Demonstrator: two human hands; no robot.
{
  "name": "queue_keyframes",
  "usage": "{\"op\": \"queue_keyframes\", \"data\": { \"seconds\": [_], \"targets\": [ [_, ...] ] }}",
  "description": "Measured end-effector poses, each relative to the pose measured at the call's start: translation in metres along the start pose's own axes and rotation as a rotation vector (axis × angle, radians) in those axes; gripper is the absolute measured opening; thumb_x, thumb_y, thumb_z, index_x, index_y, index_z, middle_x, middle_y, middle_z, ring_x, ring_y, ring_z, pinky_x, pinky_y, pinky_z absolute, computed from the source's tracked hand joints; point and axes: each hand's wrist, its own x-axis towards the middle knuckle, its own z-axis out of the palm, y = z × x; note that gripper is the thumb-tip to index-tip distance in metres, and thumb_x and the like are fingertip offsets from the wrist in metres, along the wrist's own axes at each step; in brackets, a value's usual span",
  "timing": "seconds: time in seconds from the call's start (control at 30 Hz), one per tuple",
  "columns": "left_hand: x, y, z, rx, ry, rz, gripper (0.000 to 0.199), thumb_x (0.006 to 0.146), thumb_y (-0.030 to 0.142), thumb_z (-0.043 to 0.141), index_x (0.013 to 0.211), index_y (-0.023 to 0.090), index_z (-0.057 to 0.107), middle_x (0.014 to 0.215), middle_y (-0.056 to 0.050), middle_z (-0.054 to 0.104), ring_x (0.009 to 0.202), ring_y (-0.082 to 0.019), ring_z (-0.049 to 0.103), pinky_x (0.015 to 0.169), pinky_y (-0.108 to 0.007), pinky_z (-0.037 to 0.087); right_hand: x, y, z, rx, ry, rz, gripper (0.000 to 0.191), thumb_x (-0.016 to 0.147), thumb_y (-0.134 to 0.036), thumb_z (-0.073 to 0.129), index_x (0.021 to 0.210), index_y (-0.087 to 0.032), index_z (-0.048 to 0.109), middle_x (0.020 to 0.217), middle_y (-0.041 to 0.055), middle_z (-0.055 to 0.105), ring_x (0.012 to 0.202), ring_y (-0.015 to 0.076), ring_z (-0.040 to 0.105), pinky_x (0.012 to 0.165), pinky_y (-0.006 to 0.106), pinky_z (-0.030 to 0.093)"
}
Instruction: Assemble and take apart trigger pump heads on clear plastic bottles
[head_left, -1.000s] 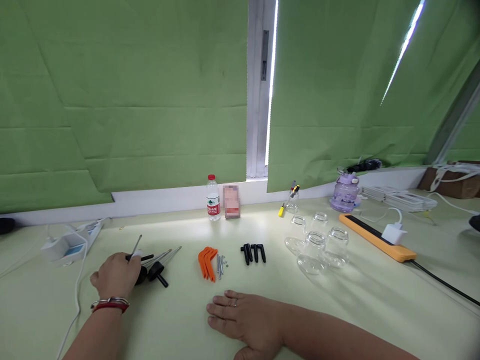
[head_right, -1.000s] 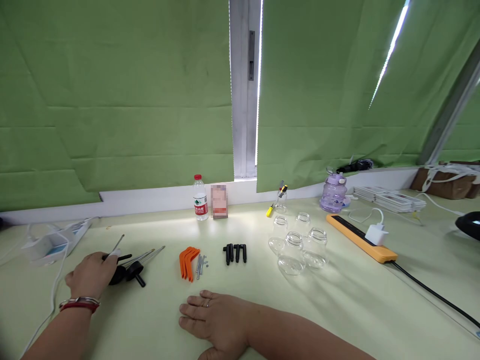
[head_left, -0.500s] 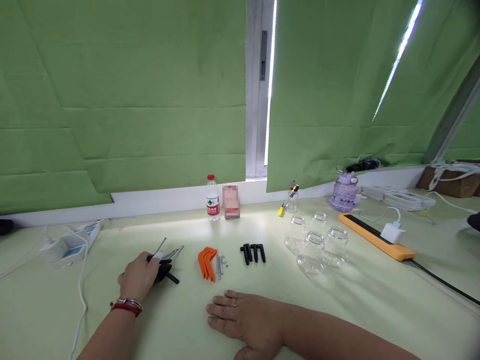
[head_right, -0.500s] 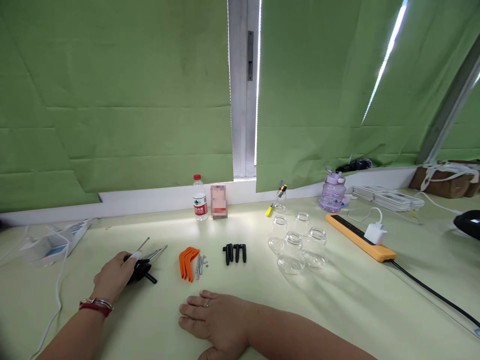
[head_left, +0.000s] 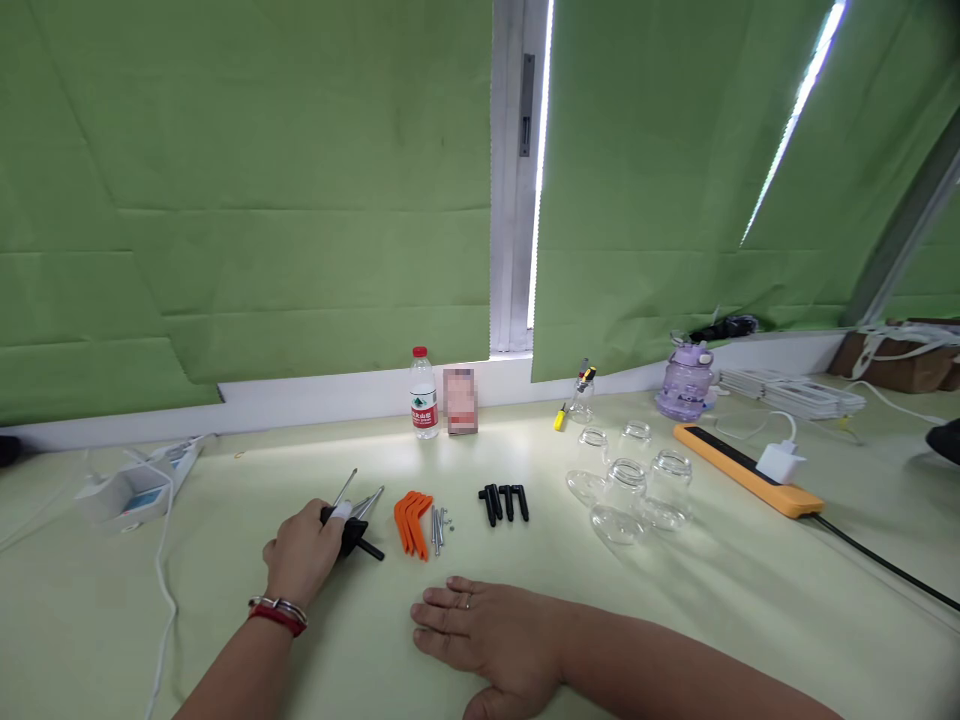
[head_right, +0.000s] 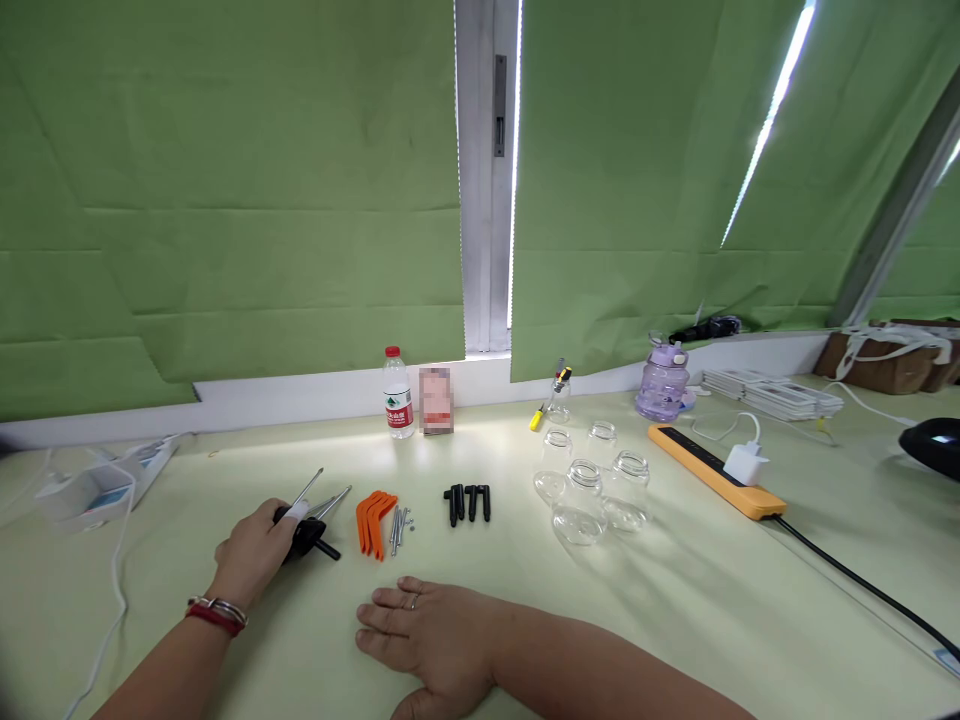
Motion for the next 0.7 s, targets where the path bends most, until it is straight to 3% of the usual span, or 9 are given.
{"op": "queue_keyframes", "data": {
  "seconds": [0.33, 0.47, 0.53, 0.6, 0.7],
  "targets": [
    [-0.002, 0.001, 0.005, -0.014, 0.062, 0.069, 0.033, 0.083, 0.043, 0.034, 0.080, 0.021, 0.058, 0.081, -0.008, 0.067, 0.086, -0.030, 0.059, 0.084, -0.048, 0.033, 0.001, 0.002, 0.002, 0.027, -0.001, 0.001, 0.074, 0.088, -0.053, 0.043, 0.145, -0.015, 0.017, 0.151, 0.0143, 0.018, 0.140, 0.0273, 0.011, 0.114, 0.045, 0.006],
    [-0.009, 0.008, 0.005, -0.130, 0.240, 0.301, 0.033, 0.082, 0.042, 0.040, 0.094, 0.015, 0.056, 0.102, -0.014, 0.062, 0.101, -0.030, 0.053, 0.091, -0.044, 0.035, 0.000, 0.005, 0.005, 0.029, 0.013, -0.011, 0.075, 0.087, -0.052, 0.046, 0.145, -0.015, 0.017, 0.150, 0.0144, 0.019, 0.139, 0.0278, 0.012, 0.114, 0.046, 0.007],
    [-0.019, 0.015, 0.003, -0.267, 0.252, 0.427, 0.036, 0.082, 0.042, 0.045, 0.103, 0.015, 0.052, 0.109, -0.013, 0.058, 0.104, -0.028, 0.051, 0.091, -0.039, 0.038, 0.000, 0.011, 0.009, 0.026, 0.045, -0.030, 0.075, 0.086, -0.051, 0.049, 0.145, -0.015, 0.021, 0.150, 0.0148, 0.022, 0.139, 0.0274, 0.016, 0.114, 0.044, 0.008],
    [-0.031, 0.024, 0.000, -0.400, 0.127, 0.515, 0.033, 0.082, 0.041, 0.048, 0.107, 0.019, 0.049, 0.105, -0.009, 0.058, 0.097, -0.024, 0.053, 0.087, -0.036, 0.041, 0.001, 0.022, 0.013, 0.020, 0.108, -0.056, 0.071, 0.085, -0.050, 0.052, 0.141, -0.014, 0.030, 0.146, 0.0155, 0.031, 0.136, 0.0263, 0.025, 0.113, 0.042, 0.013],
    [-0.051, 0.037, -0.004, -0.609, -0.233, 0.610, 0.023, 0.083, 0.034, 0.049, 0.103, 0.021, 0.048, 0.093, -0.003, 0.057, 0.083, -0.018, 0.053, 0.076, -0.030, 0.044, 0.002, 0.041, 0.017, 0.004, 0.243, -0.091, 0.058, 0.083, -0.048, 0.055, 0.127, -0.011, 0.051, 0.130, 0.0177, 0.053, 0.125, 0.0243, 0.044, 0.107, 0.037, 0.029]
  ]
}}
